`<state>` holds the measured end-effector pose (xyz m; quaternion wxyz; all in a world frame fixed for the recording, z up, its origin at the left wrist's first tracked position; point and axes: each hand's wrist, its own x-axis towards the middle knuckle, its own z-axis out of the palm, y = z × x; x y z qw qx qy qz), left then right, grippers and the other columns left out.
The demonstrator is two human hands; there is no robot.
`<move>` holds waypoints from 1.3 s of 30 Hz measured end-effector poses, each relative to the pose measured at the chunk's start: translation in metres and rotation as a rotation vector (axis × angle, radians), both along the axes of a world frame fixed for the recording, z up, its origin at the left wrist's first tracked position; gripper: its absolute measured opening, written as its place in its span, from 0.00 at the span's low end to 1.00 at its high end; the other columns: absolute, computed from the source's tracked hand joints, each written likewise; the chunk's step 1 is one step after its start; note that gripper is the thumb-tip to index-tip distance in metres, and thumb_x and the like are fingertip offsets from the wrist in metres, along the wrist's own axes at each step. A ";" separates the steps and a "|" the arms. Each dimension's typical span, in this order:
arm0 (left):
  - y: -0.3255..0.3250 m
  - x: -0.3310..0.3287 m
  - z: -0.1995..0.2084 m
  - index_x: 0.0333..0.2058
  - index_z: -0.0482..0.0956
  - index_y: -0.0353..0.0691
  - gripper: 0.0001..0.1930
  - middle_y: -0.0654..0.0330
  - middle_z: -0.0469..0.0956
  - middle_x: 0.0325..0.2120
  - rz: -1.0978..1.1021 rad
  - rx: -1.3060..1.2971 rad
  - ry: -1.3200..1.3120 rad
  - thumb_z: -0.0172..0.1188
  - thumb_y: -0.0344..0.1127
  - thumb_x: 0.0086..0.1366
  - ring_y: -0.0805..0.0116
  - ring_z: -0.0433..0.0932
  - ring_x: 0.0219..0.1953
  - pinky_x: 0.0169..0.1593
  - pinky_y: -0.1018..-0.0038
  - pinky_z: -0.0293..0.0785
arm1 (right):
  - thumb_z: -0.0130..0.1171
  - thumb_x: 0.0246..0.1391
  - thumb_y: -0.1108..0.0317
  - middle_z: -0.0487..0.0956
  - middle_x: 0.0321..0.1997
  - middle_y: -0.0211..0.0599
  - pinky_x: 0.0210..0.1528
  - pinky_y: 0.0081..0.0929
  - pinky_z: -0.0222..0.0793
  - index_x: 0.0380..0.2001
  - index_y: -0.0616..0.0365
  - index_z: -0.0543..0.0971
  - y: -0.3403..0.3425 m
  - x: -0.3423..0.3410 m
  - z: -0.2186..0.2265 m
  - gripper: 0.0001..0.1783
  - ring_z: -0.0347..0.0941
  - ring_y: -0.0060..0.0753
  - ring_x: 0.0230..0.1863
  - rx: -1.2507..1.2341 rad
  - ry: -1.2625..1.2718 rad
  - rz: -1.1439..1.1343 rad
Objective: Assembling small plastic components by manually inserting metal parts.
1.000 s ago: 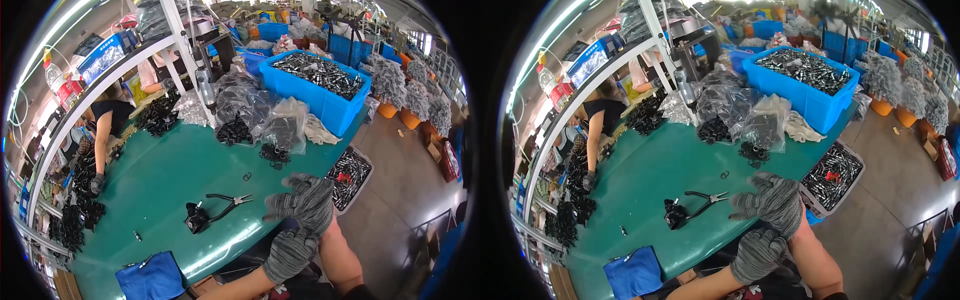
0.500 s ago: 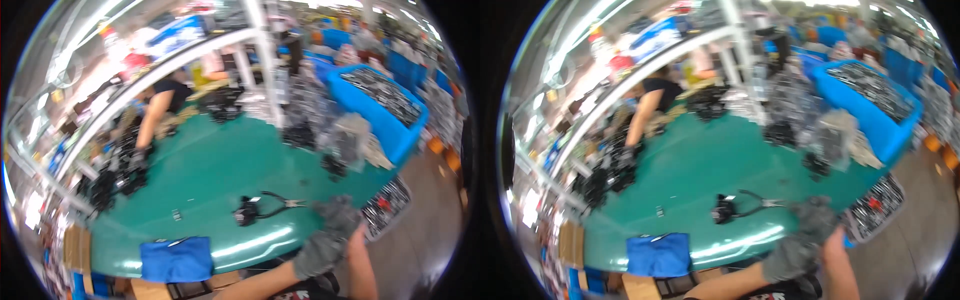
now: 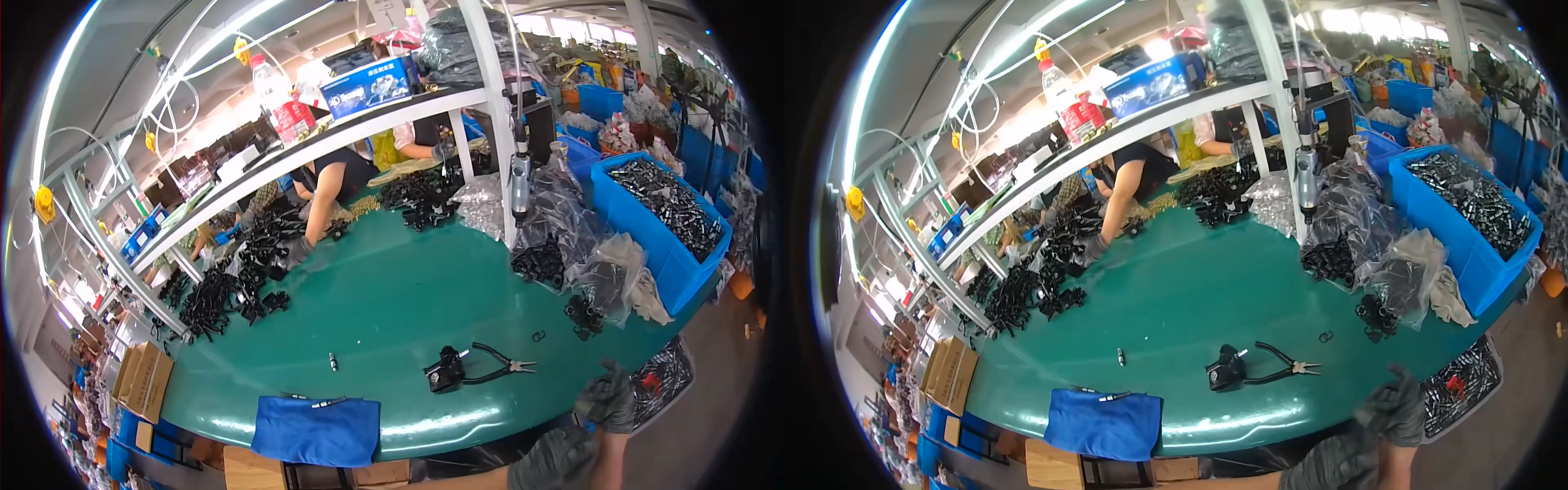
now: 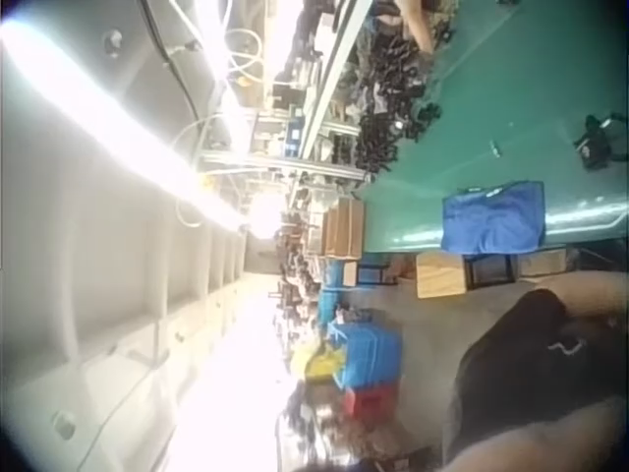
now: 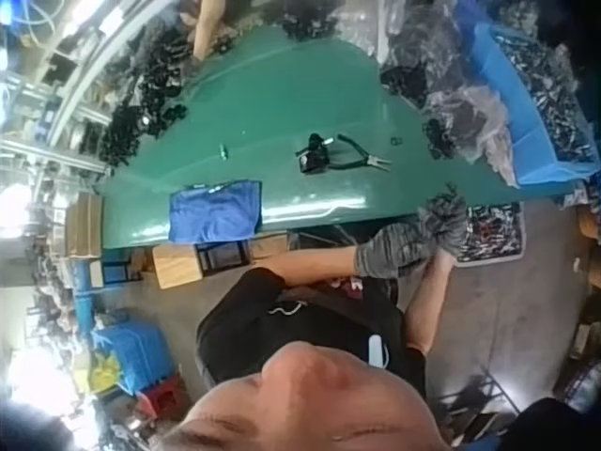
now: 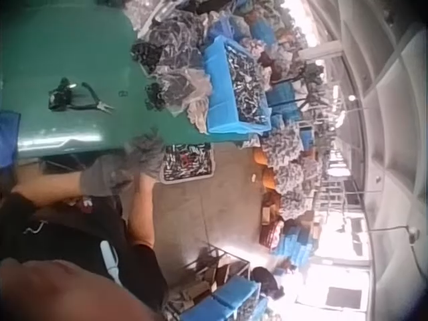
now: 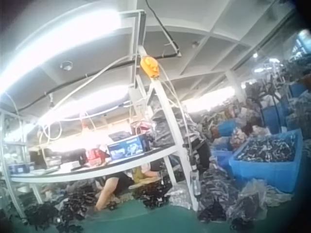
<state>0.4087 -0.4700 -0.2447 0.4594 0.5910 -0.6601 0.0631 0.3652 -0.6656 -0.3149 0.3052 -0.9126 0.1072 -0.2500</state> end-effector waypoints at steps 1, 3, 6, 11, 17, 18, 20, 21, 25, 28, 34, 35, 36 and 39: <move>0.001 0.002 -0.003 0.46 0.76 0.37 0.18 0.46 0.74 0.47 -0.004 0.082 0.081 0.56 0.39 0.58 0.41 0.72 0.51 0.55 0.55 0.69 | 0.53 0.59 0.60 0.78 0.36 0.37 0.39 0.33 0.74 0.52 0.60 0.68 -0.007 0.005 -0.038 0.21 0.77 0.31 0.36 0.530 -0.092 0.009; 0.001 0.008 0.017 0.57 0.69 0.34 0.28 0.42 0.67 0.58 0.040 0.065 0.201 0.56 0.40 0.59 0.40 0.63 0.61 0.64 0.54 0.60 | 0.55 0.57 0.60 0.78 0.36 0.37 0.39 0.33 0.74 0.48 0.60 0.71 -0.006 0.015 -0.053 0.20 0.77 0.34 0.36 1.062 -0.190 0.044; 0.002 0.014 0.019 0.61 0.65 0.34 0.32 0.43 0.62 0.62 0.060 0.044 0.231 0.56 0.41 0.59 0.41 0.59 0.65 0.67 0.57 0.55 | 0.49 0.63 0.58 0.77 0.32 0.37 0.36 0.31 0.73 0.43 0.58 0.73 0.024 0.025 -0.016 0.15 0.76 0.35 0.33 0.781 -0.200 -0.001; -0.003 0.013 -0.055 0.57 0.68 0.32 0.27 0.42 0.66 0.59 0.241 0.096 0.067 0.52 0.39 0.60 0.49 0.68 0.52 0.54 0.61 0.64 | 0.62 0.51 0.65 0.78 0.34 0.40 0.38 0.35 0.72 0.39 0.58 0.74 0.031 0.024 -0.010 0.14 0.75 0.43 0.35 0.234 -0.010 -0.022; -0.015 0.021 -0.091 0.53 0.72 0.34 0.21 0.44 0.75 0.48 0.371 0.192 -0.038 0.54 0.34 0.63 0.54 0.77 0.33 0.37 0.64 0.75 | 0.73 0.39 0.63 0.76 0.31 0.40 0.36 0.33 0.70 0.35 0.60 0.75 0.034 0.021 -0.007 0.22 0.73 0.37 0.34 0.461 0.093 -0.241; -0.016 0.021 -0.095 0.53 0.73 0.35 0.21 0.45 0.76 0.45 0.378 0.137 -0.016 0.57 0.34 0.61 0.53 0.77 0.33 0.37 0.63 0.75 | 0.73 0.39 0.63 0.76 0.31 0.40 0.36 0.33 0.70 0.35 0.60 0.75 0.034 0.019 0.001 0.22 0.73 0.37 0.34 0.460 0.092 -0.240; 0.000 0.022 -0.041 0.55 0.72 0.36 0.25 0.44 0.73 0.50 0.115 0.272 0.093 0.57 0.38 0.59 0.49 0.72 0.46 0.50 0.60 0.69 | 0.72 0.36 0.65 0.75 0.29 0.38 0.39 0.33 0.71 0.37 0.61 0.75 0.031 0.014 0.025 0.23 0.73 0.37 0.35 0.064 -0.011 -0.258; 0.009 0.022 -0.009 0.56 0.70 0.37 0.29 0.43 0.70 0.55 -0.133 0.402 0.200 0.57 0.43 0.56 0.44 0.67 0.59 0.62 0.57 0.63 | 0.72 0.35 0.67 0.75 0.28 0.38 0.41 0.33 0.72 0.38 0.62 0.75 0.034 0.012 0.040 0.24 0.73 0.37 0.36 -0.137 -0.057 -0.259; -0.001 0.008 -0.019 0.50 0.74 0.38 0.24 0.46 0.76 0.40 -0.235 0.701 0.022 0.57 0.41 0.54 0.46 0.75 0.44 0.48 0.56 0.72 | 0.72 0.29 0.68 0.75 0.27 0.36 0.48 0.36 0.71 0.39 0.62 0.77 0.055 0.014 0.060 0.27 0.74 0.40 0.40 0.037 -0.291 -0.331; 0.006 0.013 -0.012 0.44 0.75 0.39 0.19 0.52 0.75 0.29 -0.187 0.201 0.177 0.57 0.39 0.52 0.49 0.75 0.31 0.35 0.57 0.71 | 0.71 0.28 0.64 0.77 0.28 0.35 0.57 0.43 0.66 0.36 0.58 0.81 0.056 0.025 0.043 0.25 0.72 0.43 0.44 0.297 -0.309 -0.352; 0.010 0.004 -0.018 0.48 0.75 0.38 0.23 0.47 0.77 0.38 -0.156 0.425 0.114 0.57 0.39 0.52 0.47 0.76 0.40 0.44 0.57 0.72 | 0.67 0.35 0.53 0.79 0.30 0.34 0.69 0.53 0.50 0.26 0.49 0.85 0.046 0.016 0.067 0.15 0.70 0.43 0.51 -0.433 0.169 0.127; 0.010 0.001 -0.012 0.48 0.75 0.38 0.23 0.46 0.76 0.41 -0.179 0.358 0.104 0.56 0.39 0.53 0.45 0.75 0.43 0.47 0.57 0.72 | 0.66 0.37 0.52 0.79 0.29 0.35 0.70 0.55 0.47 0.25 0.48 0.86 0.049 0.012 0.076 0.14 0.70 0.44 0.51 -0.494 0.236 0.140; 0.011 -0.001 -0.004 0.49 0.75 0.38 0.23 0.45 0.76 0.44 -0.188 0.296 0.095 0.56 0.40 0.54 0.44 0.74 0.46 0.50 0.57 0.71 | 0.66 0.37 0.52 0.79 0.29 0.35 0.70 0.55 0.47 0.25 0.48 0.86 0.054 0.010 0.090 0.14 0.70 0.44 0.51 -0.494 0.241 0.135; 0.004 -0.002 0.026 0.49 0.75 0.39 0.22 0.46 0.75 0.46 -0.138 0.025 -0.008 0.56 0.40 0.56 0.43 0.73 0.48 0.52 0.55 0.71 | 0.66 0.37 0.48 0.80 0.36 0.39 0.70 0.52 0.48 0.32 0.46 0.86 0.058 0.002 0.111 0.20 0.69 0.48 0.53 -0.386 0.312 0.019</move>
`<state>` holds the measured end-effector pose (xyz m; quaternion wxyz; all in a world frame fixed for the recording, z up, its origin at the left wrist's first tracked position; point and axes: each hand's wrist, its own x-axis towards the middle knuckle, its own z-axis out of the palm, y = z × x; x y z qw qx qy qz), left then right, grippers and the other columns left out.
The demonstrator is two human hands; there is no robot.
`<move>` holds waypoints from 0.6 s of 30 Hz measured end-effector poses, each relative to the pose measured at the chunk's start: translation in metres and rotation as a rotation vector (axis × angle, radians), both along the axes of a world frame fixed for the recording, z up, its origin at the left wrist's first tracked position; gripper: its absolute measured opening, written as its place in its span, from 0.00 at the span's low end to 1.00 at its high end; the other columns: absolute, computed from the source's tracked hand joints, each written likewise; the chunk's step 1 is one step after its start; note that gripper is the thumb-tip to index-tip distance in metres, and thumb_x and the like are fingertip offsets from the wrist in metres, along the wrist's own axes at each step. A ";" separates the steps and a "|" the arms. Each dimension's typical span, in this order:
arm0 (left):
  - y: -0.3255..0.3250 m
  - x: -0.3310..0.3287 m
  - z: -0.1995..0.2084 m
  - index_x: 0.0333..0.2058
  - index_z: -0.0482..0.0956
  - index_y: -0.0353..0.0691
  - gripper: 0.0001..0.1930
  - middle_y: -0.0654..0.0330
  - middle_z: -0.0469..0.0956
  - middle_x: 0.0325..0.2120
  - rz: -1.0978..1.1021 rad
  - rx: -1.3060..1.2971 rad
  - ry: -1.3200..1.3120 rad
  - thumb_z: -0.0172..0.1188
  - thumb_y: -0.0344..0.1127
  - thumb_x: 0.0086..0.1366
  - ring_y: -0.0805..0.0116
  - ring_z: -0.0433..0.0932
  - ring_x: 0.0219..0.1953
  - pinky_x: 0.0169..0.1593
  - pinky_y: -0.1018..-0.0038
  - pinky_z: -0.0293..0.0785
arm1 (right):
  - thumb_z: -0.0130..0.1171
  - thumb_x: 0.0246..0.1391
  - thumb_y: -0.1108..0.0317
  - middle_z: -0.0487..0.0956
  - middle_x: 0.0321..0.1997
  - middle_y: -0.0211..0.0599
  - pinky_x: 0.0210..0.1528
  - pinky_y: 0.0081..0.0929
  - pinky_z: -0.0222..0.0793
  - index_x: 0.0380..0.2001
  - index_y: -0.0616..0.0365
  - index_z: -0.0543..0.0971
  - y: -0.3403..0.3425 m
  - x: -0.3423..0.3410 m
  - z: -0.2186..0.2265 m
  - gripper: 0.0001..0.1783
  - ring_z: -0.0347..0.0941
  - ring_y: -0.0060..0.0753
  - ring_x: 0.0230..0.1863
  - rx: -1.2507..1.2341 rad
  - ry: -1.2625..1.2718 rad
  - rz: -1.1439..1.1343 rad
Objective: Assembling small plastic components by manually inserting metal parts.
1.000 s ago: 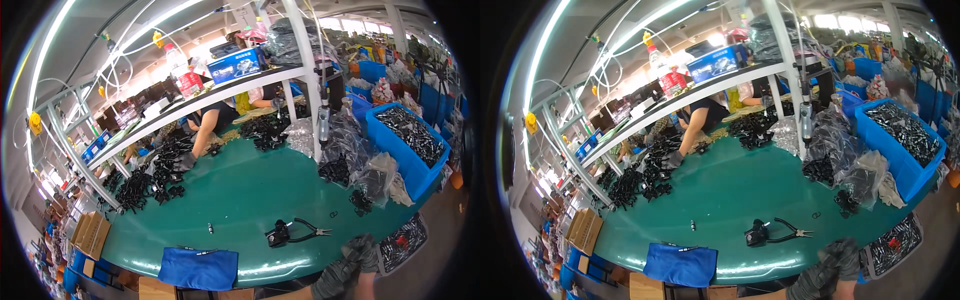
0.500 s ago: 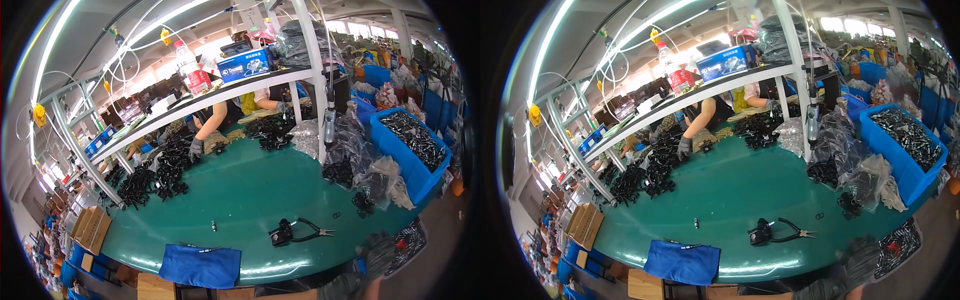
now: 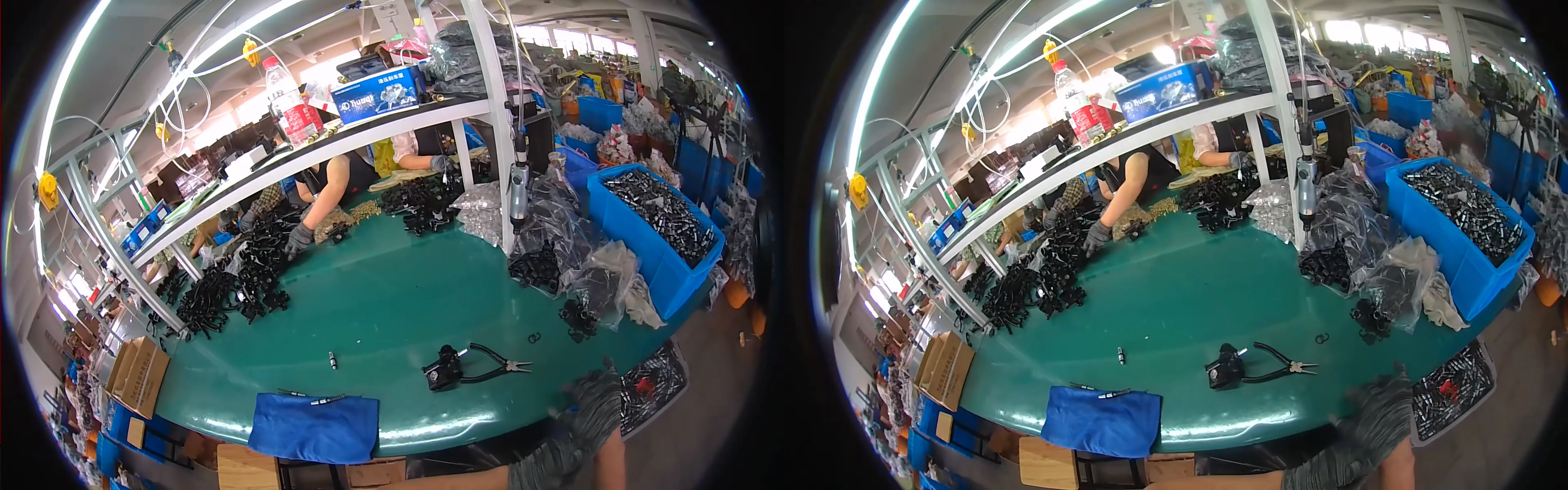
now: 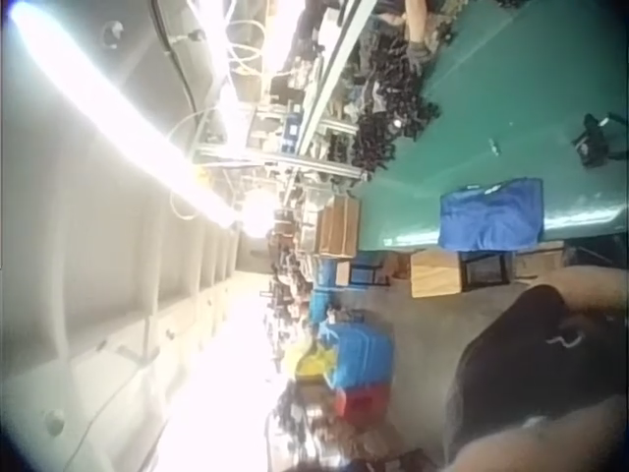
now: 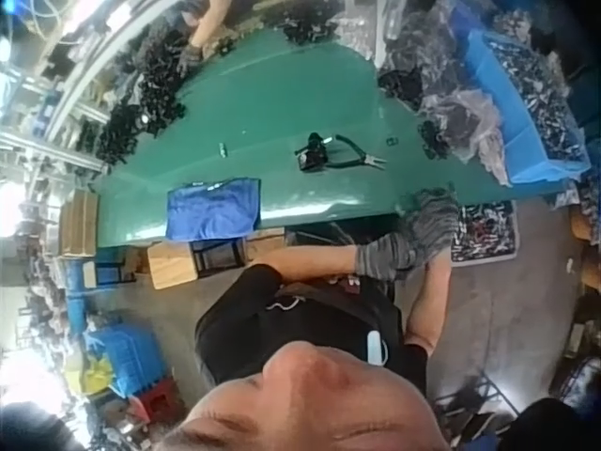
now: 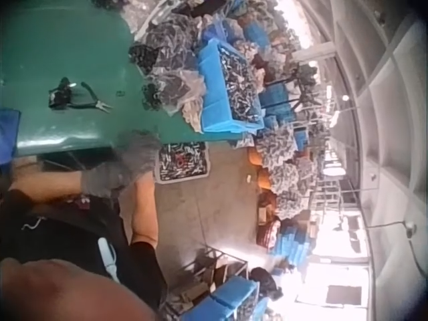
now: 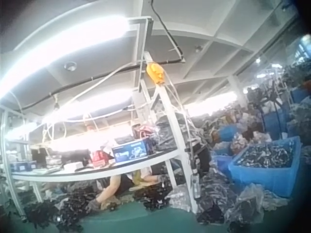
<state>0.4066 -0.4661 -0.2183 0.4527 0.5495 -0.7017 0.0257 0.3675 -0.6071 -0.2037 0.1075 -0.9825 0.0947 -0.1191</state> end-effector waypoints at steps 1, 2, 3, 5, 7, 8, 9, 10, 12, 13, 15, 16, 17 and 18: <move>0.002 0.000 -0.011 0.49 0.75 0.39 0.22 0.46 0.75 0.46 0.023 0.004 0.002 0.56 0.40 0.56 0.43 0.73 0.48 0.52 0.55 0.71 | 0.63 0.41 0.42 0.79 0.42 0.42 0.70 0.50 0.49 0.42 0.45 0.84 -0.003 0.000 -0.018 0.27 0.70 0.48 0.54 0.165 -0.128 -0.027; 0.004 0.000 -0.032 0.49 0.75 0.39 0.22 0.47 0.75 0.47 0.000 0.102 0.037 0.55 0.41 0.57 0.44 0.73 0.49 0.52 0.55 0.70 | 0.60 0.44 0.37 0.78 0.48 0.44 0.70 0.48 0.49 0.51 0.44 0.81 -0.005 0.001 -0.034 0.34 0.70 0.48 0.54 0.332 -0.252 -0.056; 0.003 -0.002 -0.047 0.50 0.75 0.40 0.22 0.48 0.75 0.47 -0.059 0.189 0.071 0.55 0.42 0.58 0.45 0.72 0.50 0.53 0.55 0.70 | 0.60 0.44 0.37 0.78 0.48 0.44 0.70 0.48 0.49 0.51 0.44 0.81 -0.007 -0.004 -0.045 0.34 0.70 0.48 0.54 0.324 -0.252 -0.068; 0.003 -0.007 -0.068 0.49 0.75 0.40 0.21 0.49 0.74 0.47 -0.036 0.191 0.071 0.55 0.42 0.58 0.46 0.72 0.50 0.54 0.56 0.70 | 0.49 0.52 0.28 0.73 0.59 0.48 0.70 0.45 0.51 0.65 0.44 0.67 -0.006 -0.009 -0.056 0.45 0.70 0.49 0.58 1.389 -0.630 0.251; 0.002 -0.009 -0.079 0.49 0.76 0.41 0.21 0.49 0.74 0.47 -0.004 0.199 0.070 0.56 0.43 0.59 0.46 0.72 0.51 0.54 0.57 0.70 | 0.38 0.59 0.28 0.71 0.62 0.50 0.70 0.46 0.50 0.69 0.49 0.59 0.006 -0.004 -0.051 0.46 0.68 0.48 0.61 1.540 -0.758 0.392; 0.001 -0.009 -0.071 0.48 0.76 0.41 0.20 0.49 0.74 0.47 0.004 0.131 0.121 0.56 0.43 0.59 0.46 0.72 0.50 0.53 0.57 0.70 | 0.37 0.61 0.31 0.70 0.63 0.52 0.70 0.47 0.50 0.69 0.50 0.58 0.013 -0.003 -0.050 0.43 0.66 0.49 0.63 1.674 -0.834 0.449; -0.001 -0.006 -0.066 0.47 0.77 0.42 0.19 0.50 0.74 0.47 0.016 0.060 0.167 0.56 0.43 0.60 0.47 0.72 0.49 0.53 0.58 0.71 | 0.37 0.64 0.35 0.70 0.64 0.53 0.70 0.48 0.49 0.70 0.51 0.57 0.014 0.000 -0.050 0.41 0.65 0.49 0.64 1.806 -0.911 0.515; 0.000 -0.005 -0.064 0.47 0.77 0.42 0.19 0.50 0.74 0.47 0.015 0.058 0.168 0.56 0.43 0.60 0.47 0.72 0.49 0.53 0.58 0.71 | 0.37 0.64 0.35 0.70 0.64 0.53 0.70 0.48 0.49 0.70 0.51 0.57 0.013 0.002 -0.051 0.41 0.65 0.49 0.64 1.803 -0.910 0.515; 0.006 0.000 -0.059 0.48 0.76 0.42 0.20 0.50 0.74 0.47 0.054 0.111 0.160 0.55 0.44 0.60 0.47 0.73 0.48 0.51 0.59 0.71 | 0.36 0.66 0.39 0.69 0.64 0.54 0.71 0.51 0.46 0.71 0.52 0.53 0.013 0.005 -0.055 0.39 0.65 0.50 0.65 1.732 -0.960 0.516; 0.007 0.002 -0.055 0.48 0.76 0.42 0.20 0.50 0.74 0.47 0.054 0.110 0.160 0.55 0.44 0.60 0.47 0.73 0.48 0.51 0.59 0.71 | 0.36 0.66 0.39 0.69 0.64 0.54 0.71 0.51 0.46 0.71 0.52 0.53 0.014 0.006 -0.056 0.39 0.65 0.50 0.65 1.732 -0.959 0.516; 0.008 0.006 -0.048 0.50 0.75 0.41 0.22 0.49 0.75 0.45 0.157 0.037 0.125 0.55 0.46 0.59 0.49 0.74 0.46 0.49 0.58 0.72 | 0.34 0.67 0.42 0.69 0.64 0.54 0.72 0.52 0.45 0.72 0.51 0.51 0.013 0.009 -0.057 0.37 0.64 0.51 0.65 1.713 -0.946 0.559; 0.007 0.004 -0.058 0.50 0.75 0.41 0.22 0.49 0.75 0.45 0.160 0.035 0.125 0.55 0.46 0.59 0.49 0.74 0.46 0.49 0.58 0.72 | 0.34 0.67 0.42 0.69 0.64 0.54 0.72 0.52 0.45 0.72 0.51 0.51 0.012 0.012 -0.058 0.37 0.64 0.51 0.65 1.713 -0.943 0.563; 0.005 0.002 -0.078 0.51 0.74 0.37 0.22 0.48 0.76 0.43 0.207 -0.049 0.135 0.59 0.38 0.58 0.50 0.76 0.40 0.42 0.61 0.74 | 0.35 0.67 0.42 0.69 0.64 0.55 0.72 0.52 0.44 0.72 0.51 0.50 0.011 0.015 -0.058 0.37 0.65 0.52 0.65 1.712 -0.965 0.604; 0.003 0.002 -0.091 0.51 0.74 0.34 0.23 0.46 0.78 0.41 0.250 -0.129 0.146 0.64 0.30 0.56 0.51 0.78 0.34 0.36 0.63 0.75 | 0.35 0.67 0.43 0.69 0.64 0.55 0.72 0.52 0.43 0.72 0.51 0.50 0.011 0.017 -0.060 0.37 0.65 0.53 0.64 1.711 -0.992 0.638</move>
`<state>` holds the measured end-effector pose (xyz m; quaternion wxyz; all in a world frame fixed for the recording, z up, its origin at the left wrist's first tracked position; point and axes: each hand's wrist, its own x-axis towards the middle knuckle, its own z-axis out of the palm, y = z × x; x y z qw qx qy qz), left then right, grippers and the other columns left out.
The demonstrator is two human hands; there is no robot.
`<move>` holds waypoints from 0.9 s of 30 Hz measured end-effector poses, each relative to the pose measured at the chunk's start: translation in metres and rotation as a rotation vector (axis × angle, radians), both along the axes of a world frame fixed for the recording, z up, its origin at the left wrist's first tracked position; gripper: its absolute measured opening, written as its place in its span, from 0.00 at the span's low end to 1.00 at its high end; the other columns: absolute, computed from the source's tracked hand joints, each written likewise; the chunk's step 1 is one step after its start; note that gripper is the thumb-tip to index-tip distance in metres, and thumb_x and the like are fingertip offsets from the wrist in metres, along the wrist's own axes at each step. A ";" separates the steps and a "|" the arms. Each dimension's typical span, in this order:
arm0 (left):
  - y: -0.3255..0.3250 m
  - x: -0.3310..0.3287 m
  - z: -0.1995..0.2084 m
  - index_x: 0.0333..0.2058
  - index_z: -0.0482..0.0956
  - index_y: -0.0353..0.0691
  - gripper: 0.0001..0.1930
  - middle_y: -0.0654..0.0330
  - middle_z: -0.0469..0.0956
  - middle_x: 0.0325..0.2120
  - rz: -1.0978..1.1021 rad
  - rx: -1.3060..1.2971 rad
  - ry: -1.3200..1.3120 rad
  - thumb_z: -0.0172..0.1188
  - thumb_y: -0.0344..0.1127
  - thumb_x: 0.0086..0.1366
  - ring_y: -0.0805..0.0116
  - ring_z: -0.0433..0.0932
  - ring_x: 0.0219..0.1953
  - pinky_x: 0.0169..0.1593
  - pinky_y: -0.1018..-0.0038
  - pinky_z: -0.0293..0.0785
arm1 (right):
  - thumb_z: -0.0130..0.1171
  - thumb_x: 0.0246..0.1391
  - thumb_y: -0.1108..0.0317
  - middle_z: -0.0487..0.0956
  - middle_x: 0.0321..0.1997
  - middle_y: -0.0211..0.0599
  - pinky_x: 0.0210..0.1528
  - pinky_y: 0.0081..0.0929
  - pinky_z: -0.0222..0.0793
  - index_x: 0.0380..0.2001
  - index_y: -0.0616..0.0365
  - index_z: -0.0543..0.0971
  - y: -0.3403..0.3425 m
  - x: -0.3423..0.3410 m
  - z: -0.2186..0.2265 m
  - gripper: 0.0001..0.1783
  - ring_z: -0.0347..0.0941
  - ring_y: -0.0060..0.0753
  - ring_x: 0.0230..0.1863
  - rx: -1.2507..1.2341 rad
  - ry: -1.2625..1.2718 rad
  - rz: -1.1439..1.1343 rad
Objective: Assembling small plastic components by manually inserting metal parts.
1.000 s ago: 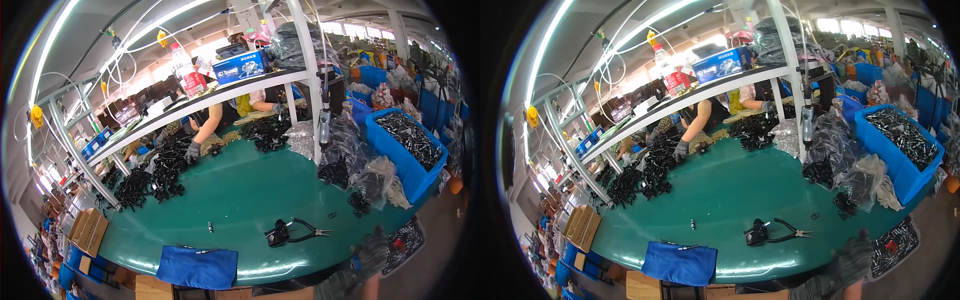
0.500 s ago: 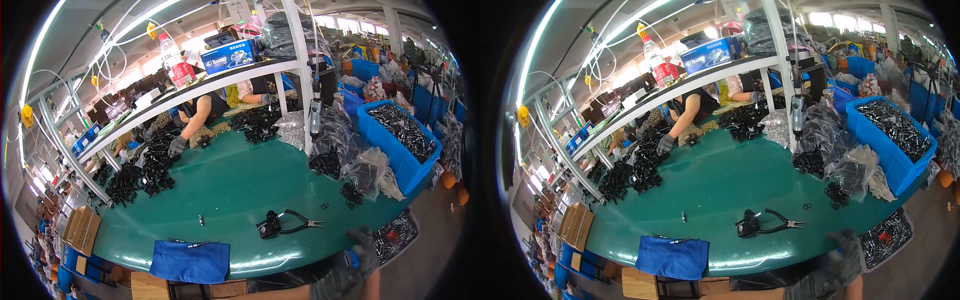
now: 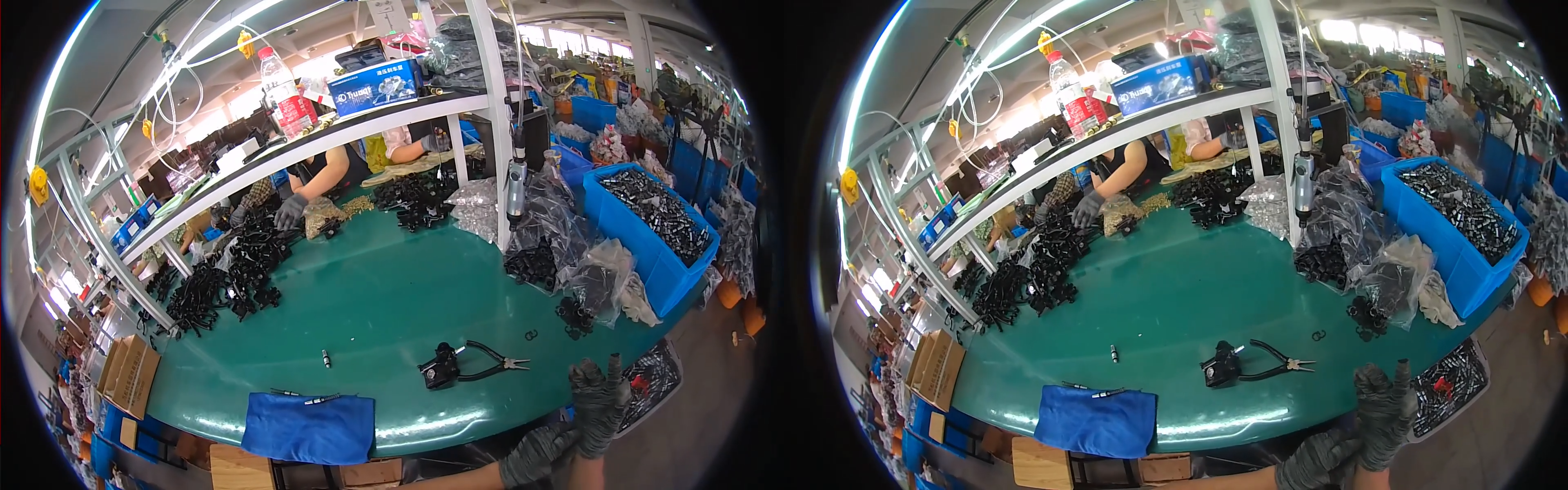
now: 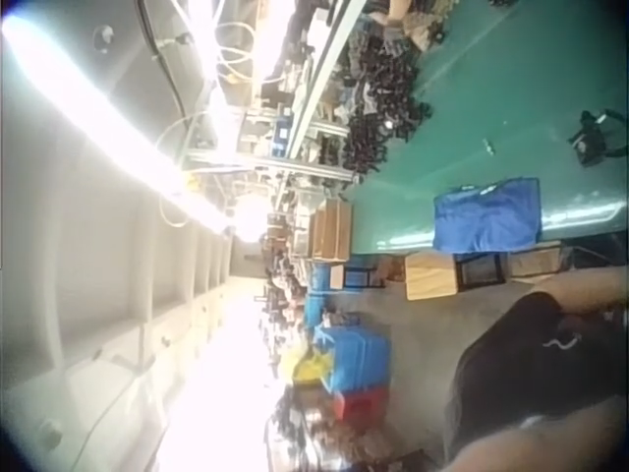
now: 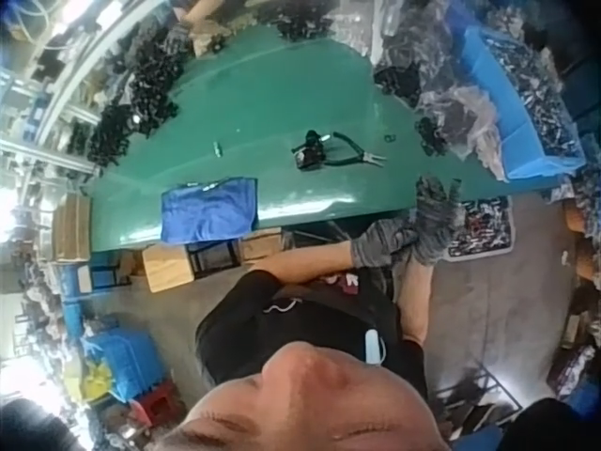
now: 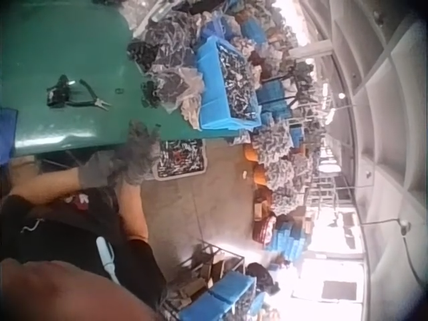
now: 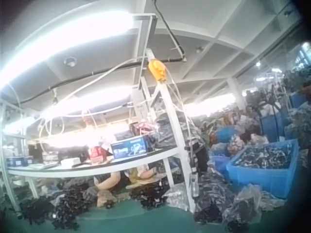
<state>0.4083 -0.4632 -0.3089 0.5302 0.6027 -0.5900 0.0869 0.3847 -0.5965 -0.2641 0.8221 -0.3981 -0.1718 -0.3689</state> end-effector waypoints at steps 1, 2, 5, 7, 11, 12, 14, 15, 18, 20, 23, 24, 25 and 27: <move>-0.001 0.001 -0.001 0.51 0.74 0.34 0.23 0.46 0.78 0.41 -0.008 0.000 0.003 0.64 0.30 0.56 0.51 0.78 0.34 0.36 0.63 0.75 | 0.35 0.67 0.43 0.69 0.64 0.55 0.72 0.52 0.43 0.72 0.51 0.50 -0.005 -0.001 -0.013 0.37 0.65 0.53 0.64 0.000 0.003 -0.008; -0.002 0.001 -0.003 0.51 0.74 0.33 0.23 0.48 0.78 0.38 -0.030 -0.034 0.061 0.64 0.28 0.55 0.51 0.78 0.33 0.36 0.63 0.75 | 0.40 0.64 0.42 0.71 0.62 0.55 0.70 0.50 0.50 0.71 0.52 0.52 -0.012 -0.005 -0.035 0.39 0.67 0.52 0.62 -0.015 0.180 -0.186; -0.007 -0.002 -0.031 0.49 0.75 0.33 0.21 0.50 0.78 0.33 -0.050 -0.098 0.177 0.63 0.25 0.55 0.50 0.79 0.32 0.33 0.63 0.75 | 0.46 0.62 0.41 0.73 0.60 0.51 0.64 0.46 0.61 0.70 0.53 0.55 0.001 0.002 -0.003 0.41 0.70 0.48 0.59 0.084 0.226 -0.249; -0.006 -0.006 -0.028 0.48 0.75 0.33 0.19 0.50 0.78 0.31 -0.074 -0.126 0.245 0.62 0.23 0.55 0.51 0.79 0.30 0.32 0.62 0.75 | 0.45 0.63 0.41 0.73 0.60 0.47 0.62 0.44 0.65 0.70 0.53 0.56 0.007 0.002 0.025 0.39 0.71 0.47 0.58 0.200 0.101 -0.163; -0.001 -0.014 -0.019 0.46 0.75 0.33 0.17 0.50 0.78 0.31 -0.344 0.134 0.401 0.59 0.24 0.56 0.50 0.79 0.31 0.31 0.62 0.74 | 0.45 0.65 0.45 0.76 0.53 0.44 0.53 0.41 0.72 0.65 0.48 0.64 0.002 0.011 0.041 0.31 0.75 0.45 0.50 0.546 0.300 -0.284; 0.000 -0.015 -0.026 0.46 0.75 0.33 0.16 0.50 0.78 0.31 -0.278 0.192 0.328 0.59 0.25 0.56 0.50 0.78 0.31 0.32 0.61 0.73 | 0.46 0.65 0.46 0.79 0.49 0.43 0.49 0.39 0.74 0.64 0.50 0.66 0.001 0.014 0.041 0.30 0.77 0.44 0.46 0.569 0.346 -0.309; -0.003 -0.008 -0.021 0.46 0.74 0.33 0.17 0.49 0.78 0.30 -0.290 0.267 0.277 0.59 0.26 0.57 0.50 0.78 0.31 0.32 0.61 0.73 | 0.48 0.65 0.49 0.80 0.46 0.42 0.48 0.38 0.75 0.60 0.53 0.69 -0.018 0.008 0.013 0.27 0.77 0.41 0.44 0.552 0.332 -0.224; -0.008 -0.003 -0.018 0.46 0.74 0.32 0.17 0.49 0.78 0.30 -0.284 0.319 0.215 0.60 0.28 0.57 0.50 0.78 0.31 0.32 0.61 0.73 | 0.49 0.64 0.52 0.81 0.44 0.42 0.46 0.36 0.75 0.56 0.57 0.73 -0.028 0.005 0.000 0.25 0.78 0.38 0.42 0.513 0.308 -0.119; -0.013 -0.001 -0.017 0.48 0.74 0.29 0.21 0.39 0.76 0.46 -0.113 0.549 0.356 0.58 0.35 0.59 0.42 0.76 0.48 0.49 0.57 0.74 | 0.43 0.67 0.52 0.81 0.46 0.46 0.45 0.42 0.79 0.58 0.61 0.71 -0.049 -0.002 -0.028 0.26 0.81 0.45 0.41 0.628 0.102 -0.067; -0.028 -0.004 -0.048 0.48 0.74 0.31 0.20 0.42 0.77 0.43 -0.015 0.458 0.420 0.60 0.35 0.58 0.43 0.76 0.45 0.46 0.59 0.74 | 0.45 0.66 0.54 0.82 0.44 0.44 0.45 0.40 0.77 0.55 0.59 0.74 -0.033 -0.004 -0.015 0.23 0.80 0.41 0.40 0.676 0.154 -0.164; -0.052 -0.012 -0.053 0.48 0.75 0.35 0.18 0.44 0.79 0.40 0.026 0.528 0.564 0.58 0.35 0.60 0.44 0.78 0.42 0.44 0.61 0.75 | 0.46 0.67 0.55 0.81 0.45 0.45 0.47 0.40 0.75 0.55 0.57 0.74 -0.033 -0.013 -0.023 0.22 0.78 0.40 0.41 0.721 0.181 -0.267; -0.058 -0.015 -0.050 0.48 0.76 0.35 0.17 0.44 0.79 0.40 -0.012 0.700 0.654 0.56 0.35 0.61 0.44 0.79 0.42 0.44 0.60 0.76 | 0.44 0.67 0.52 0.80 0.48 0.47 0.48 0.42 0.75 0.58 0.56 0.72 -0.034 -0.015 -0.025 0.25 0.78 0.43 0.44 0.733 0.164 -0.254; -0.062 -0.025 -0.083 0.48 0.76 0.35 0.17 0.44 0.79 0.40 -0.014 0.709 0.649 0.56 0.35 0.61 0.44 0.79 0.42 0.44 0.60 0.76 | 0.44 0.67 0.52 0.80 0.48 0.47 0.48 0.42 0.75 0.58 0.56 0.72 -0.036 -0.016 -0.022 0.25 0.78 0.43 0.44 0.741 0.160 -0.258; -0.058 -0.045 -0.166 0.48 0.75 0.37 0.16 0.45 0.79 0.41 -0.154 0.462 0.780 0.53 0.36 0.64 0.45 0.79 0.43 0.45 0.61 0.75 | 0.39 0.67 0.45 0.77 0.54 0.50 0.54 0.50 0.72 0.64 0.52 0.67 -0.031 -0.010 0.007 0.31 0.75 0.50 0.50 0.797 0.031 -0.155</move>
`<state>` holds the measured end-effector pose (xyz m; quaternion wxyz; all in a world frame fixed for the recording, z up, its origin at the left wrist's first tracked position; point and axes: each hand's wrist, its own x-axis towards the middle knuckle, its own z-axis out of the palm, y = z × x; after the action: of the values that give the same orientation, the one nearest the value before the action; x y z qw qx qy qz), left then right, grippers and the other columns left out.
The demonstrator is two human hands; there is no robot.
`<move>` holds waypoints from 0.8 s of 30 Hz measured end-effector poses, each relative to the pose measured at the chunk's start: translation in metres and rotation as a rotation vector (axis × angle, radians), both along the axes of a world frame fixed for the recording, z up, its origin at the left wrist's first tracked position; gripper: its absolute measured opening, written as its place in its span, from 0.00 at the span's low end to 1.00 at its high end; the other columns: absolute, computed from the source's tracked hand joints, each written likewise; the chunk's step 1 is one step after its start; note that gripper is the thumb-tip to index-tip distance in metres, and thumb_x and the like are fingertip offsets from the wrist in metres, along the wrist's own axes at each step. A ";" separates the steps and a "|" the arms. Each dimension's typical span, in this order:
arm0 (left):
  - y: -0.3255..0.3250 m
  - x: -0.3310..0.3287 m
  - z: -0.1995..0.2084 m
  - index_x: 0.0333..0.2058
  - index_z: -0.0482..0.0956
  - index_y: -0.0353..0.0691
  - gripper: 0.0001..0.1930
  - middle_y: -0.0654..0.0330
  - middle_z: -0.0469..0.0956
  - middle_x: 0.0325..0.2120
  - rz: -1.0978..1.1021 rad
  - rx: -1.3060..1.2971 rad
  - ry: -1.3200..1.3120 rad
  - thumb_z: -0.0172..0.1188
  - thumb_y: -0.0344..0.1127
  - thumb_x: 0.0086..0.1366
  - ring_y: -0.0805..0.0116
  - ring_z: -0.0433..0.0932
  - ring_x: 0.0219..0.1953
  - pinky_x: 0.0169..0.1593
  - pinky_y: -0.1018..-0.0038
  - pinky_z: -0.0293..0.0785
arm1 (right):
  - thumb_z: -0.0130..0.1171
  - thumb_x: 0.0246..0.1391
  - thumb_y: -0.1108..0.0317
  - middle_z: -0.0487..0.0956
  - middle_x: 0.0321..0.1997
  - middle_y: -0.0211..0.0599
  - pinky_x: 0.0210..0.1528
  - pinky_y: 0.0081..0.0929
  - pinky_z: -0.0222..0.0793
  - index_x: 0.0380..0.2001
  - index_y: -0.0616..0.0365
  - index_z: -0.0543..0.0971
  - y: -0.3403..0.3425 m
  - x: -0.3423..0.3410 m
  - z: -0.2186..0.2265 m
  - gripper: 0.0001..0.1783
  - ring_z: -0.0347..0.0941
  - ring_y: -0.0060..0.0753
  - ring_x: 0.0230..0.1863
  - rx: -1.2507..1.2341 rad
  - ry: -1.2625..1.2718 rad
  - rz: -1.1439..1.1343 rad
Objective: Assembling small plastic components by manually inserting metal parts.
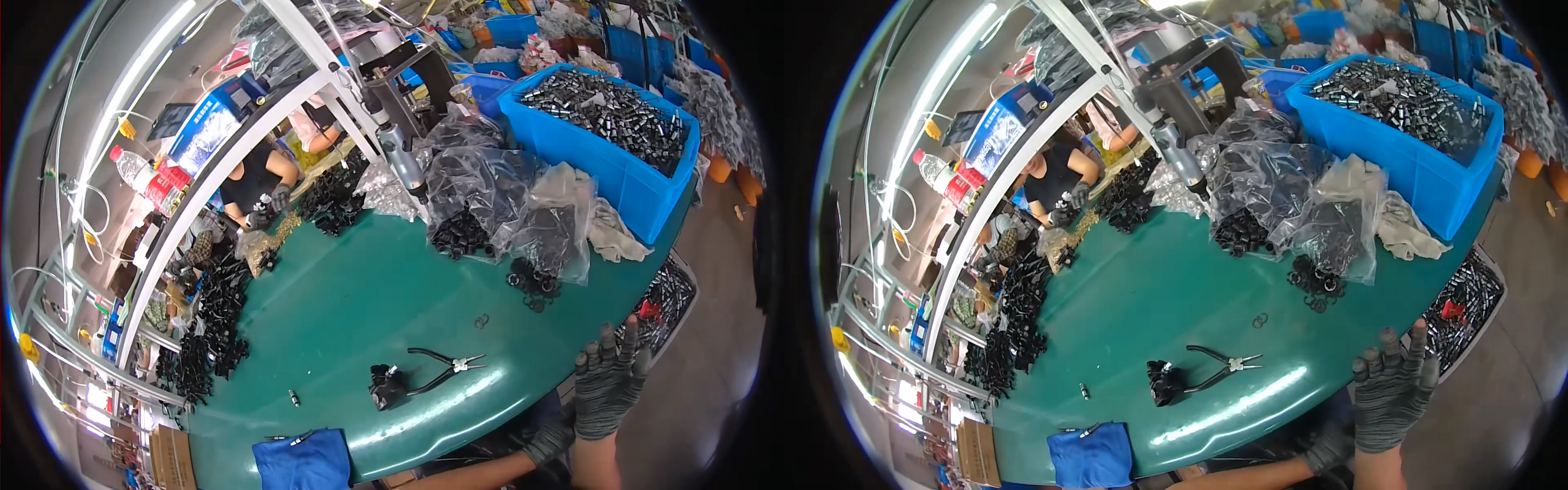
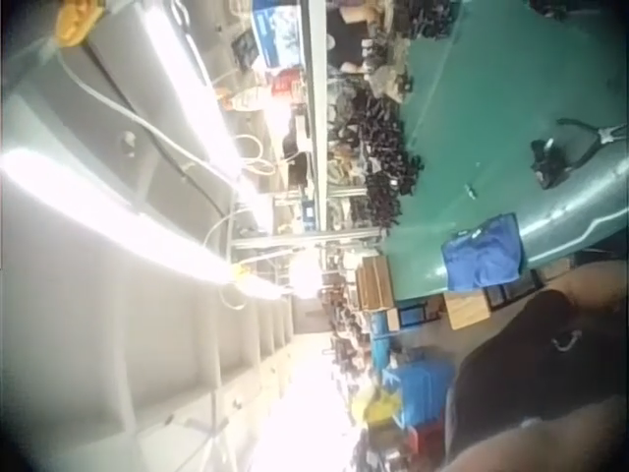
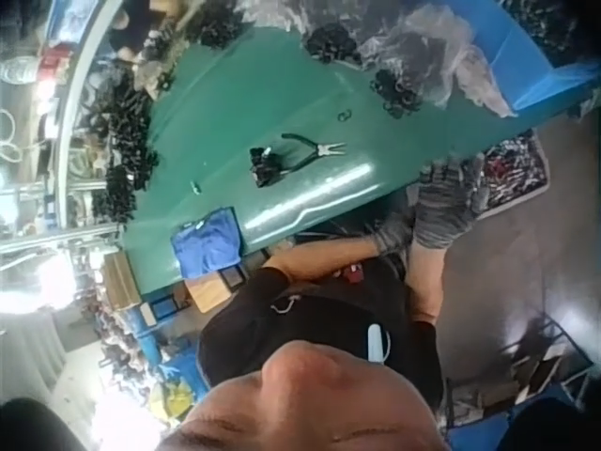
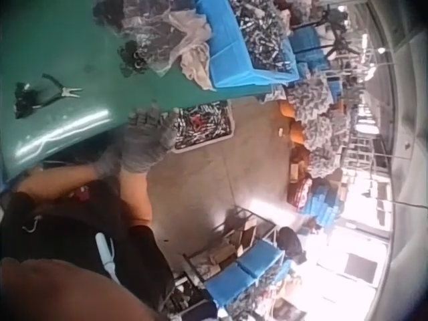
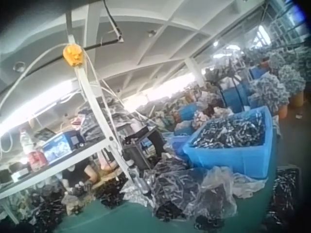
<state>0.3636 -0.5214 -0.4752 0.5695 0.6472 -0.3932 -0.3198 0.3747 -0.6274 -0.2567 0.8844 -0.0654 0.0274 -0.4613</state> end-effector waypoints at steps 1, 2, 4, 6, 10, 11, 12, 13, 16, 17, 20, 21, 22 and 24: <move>-0.004 0.003 0.021 0.48 0.75 0.37 0.16 0.45 0.79 0.41 -0.014 0.004 0.005 0.53 0.36 0.64 0.45 0.79 0.43 0.45 0.61 0.75 | 0.39 0.67 0.45 0.77 0.54 0.50 0.54 0.50 0.72 0.64 0.52 0.67 -0.010 -0.002 -0.001 0.31 0.75 0.50 0.50 0.004 0.005 -0.014; -0.007 0.012 0.075 0.50 0.74 0.38 0.17 0.45 0.78 0.43 -0.228 0.143 -0.080 0.53 0.36 0.64 0.46 0.78 0.44 0.46 0.62 0.75 | 0.38 0.67 0.43 0.75 0.57 0.49 0.54 0.49 0.72 0.65 0.52 0.66 -0.019 -0.004 -0.003 0.33 0.73 0.50 0.54 -0.069 -0.054 0.015; -0.011 0.017 0.139 0.51 0.73 0.38 0.17 0.45 0.78 0.44 -0.455 0.252 -0.163 0.52 0.36 0.64 0.46 0.78 0.45 0.47 0.62 0.75 | 0.37 0.66 0.40 0.74 0.60 0.48 0.55 0.48 0.71 0.66 0.52 0.65 -0.029 -0.016 0.001 0.35 0.71 0.51 0.58 -0.168 -0.103 0.034; -0.006 0.031 0.163 0.51 0.73 0.39 0.18 0.46 0.78 0.44 -0.579 0.473 -0.307 0.50 0.36 0.64 0.49 0.78 0.46 0.49 0.61 0.74 | 0.41 0.63 0.37 0.77 0.54 0.43 0.50 0.46 0.74 0.64 0.50 0.68 -0.043 -0.014 -0.013 0.36 0.75 0.46 0.48 -0.248 -0.127 0.043; 0.024 0.022 0.158 0.51 0.74 0.41 0.25 0.47 0.76 0.42 -0.627 0.492 -0.438 0.55 0.48 0.60 0.49 0.75 0.47 0.50 0.59 0.72 | 0.45 0.61 0.37 0.78 0.39 0.37 0.28 0.37 0.72 0.57 0.50 0.73 -0.041 -0.013 -0.016 0.33 0.72 0.40 0.32 -0.077 0.037 0.055; 0.032 0.020 0.150 0.51 0.74 0.42 0.24 0.46 0.77 0.41 -0.562 0.424 -0.572 0.55 0.49 0.60 0.49 0.75 0.47 0.51 0.59 0.71 | 0.45 0.61 0.37 0.78 0.39 0.37 0.28 0.37 0.72 0.57 0.50 0.73 -0.033 -0.007 -0.016 0.33 0.72 0.40 0.32 -0.077 -0.005 0.096; 0.038 0.021 0.143 0.51 0.75 0.43 0.24 0.45 0.77 0.41 -0.500 0.357 -0.705 0.54 0.50 0.61 0.50 0.76 0.47 0.52 0.59 0.71 | 0.47 0.61 0.38 0.78 0.39 0.38 0.26 0.33 0.70 0.56 0.50 0.74 -0.024 -0.001 -0.015 0.32 0.72 0.39 0.31 -0.123 0.057 0.119; 0.038 0.027 0.149 0.51 0.75 0.43 0.24 0.45 0.77 0.41 -0.491 0.347 -0.704 0.54 0.50 0.61 0.50 0.76 0.47 0.52 0.59 0.71 | 0.48 0.60 0.38 0.78 0.39 0.39 0.24 0.30 0.68 0.55 0.51 0.75 -0.017 0.000 -0.014 0.31 0.73 0.38 0.30 -0.181 0.162 0.105; 0.030 0.043 0.182 0.50 0.77 0.44 0.22 0.47 0.77 0.44 -0.237 -0.013 -0.753 0.53 0.50 0.62 0.51 0.76 0.48 0.53 0.56 0.69 | 0.51 0.61 0.43 0.78 0.36 0.37 0.29 0.26 0.70 0.53 0.51 0.75 -0.021 0.006 -0.028 0.28 0.73 0.34 0.30 -0.529 0.365 0.007; 0.029 0.044 0.198 0.49 0.77 0.43 0.21 0.48 0.77 0.46 -0.184 -0.128 -0.761 0.52 0.48 0.63 0.51 0.76 0.48 0.53 0.55 0.69 | 0.53 0.62 0.47 0.79 0.36 0.36 0.31 0.25 0.70 0.53 0.52 0.76 -0.020 0.007 -0.029 0.25 0.73 0.32 0.30 -0.645 0.513 -0.069; 0.022 0.050 0.239 0.49 0.77 0.40 0.19 0.50 0.76 0.49 -0.110 -0.217 -0.818 0.51 0.43 0.64 0.51 0.74 0.51 0.54 0.55 0.69 | 0.58 0.60 0.63 0.80 0.34 0.33 0.30 0.25 0.70 0.51 0.54 0.77 -0.009 0.021 -0.031 0.17 0.75 0.27 0.30 -0.878 0.738 -0.364; 0.022 0.056 0.249 0.50 0.77 0.38 0.19 0.51 0.75 0.51 -0.092 -0.174 -0.871 0.50 0.40 0.64 0.51 0.74 0.52 0.54 0.55 0.69 | 0.58 0.60 0.63 0.80 0.34 0.33 0.30 0.25 0.70 0.51 0.54 0.77 -0.008 0.027 -0.040 0.17 0.75 0.27 0.30 -0.894 0.724 -0.358; 0.028 0.060 0.257 0.53 0.74 0.36 0.20 0.49 0.73 0.53 -0.158 -0.069 -0.865 0.48 0.38 0.65 0.49 0.72 0.55 0.55 0.57 0.69 | 0.60 0.58 0.68 0.80 0.34 0.33 0.33 0.26 0.71 0.49 0.56 0.78 -0.010 0.033 -0.052 0.16 0.76 0.27 0.32 -1.008 0.867 -0.487; 0.036 0.068 0.256 0.54 0.73 0.36 0.21 0.47 0.72 0.53 -0.144 -0.078 -0.806 0.48 0.39 0.65 0.49 0.71 0.56 0.55 0.57 0.68 | 0.62 0.52 0.77 0.81 0.36 0.37 0.42 0.34 0.74 0.45 0.59 0.80 -0.005 0.038 -0.053 0.15 0.79 0.34 0.39 -1.195 1.110 -0.648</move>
<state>0.4321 -0.4853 -0.2187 0.3703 0.6693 -0.6409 -0.0644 0.4123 -0.6324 -0.3093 0.3864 -0.7217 0.2246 -0.5286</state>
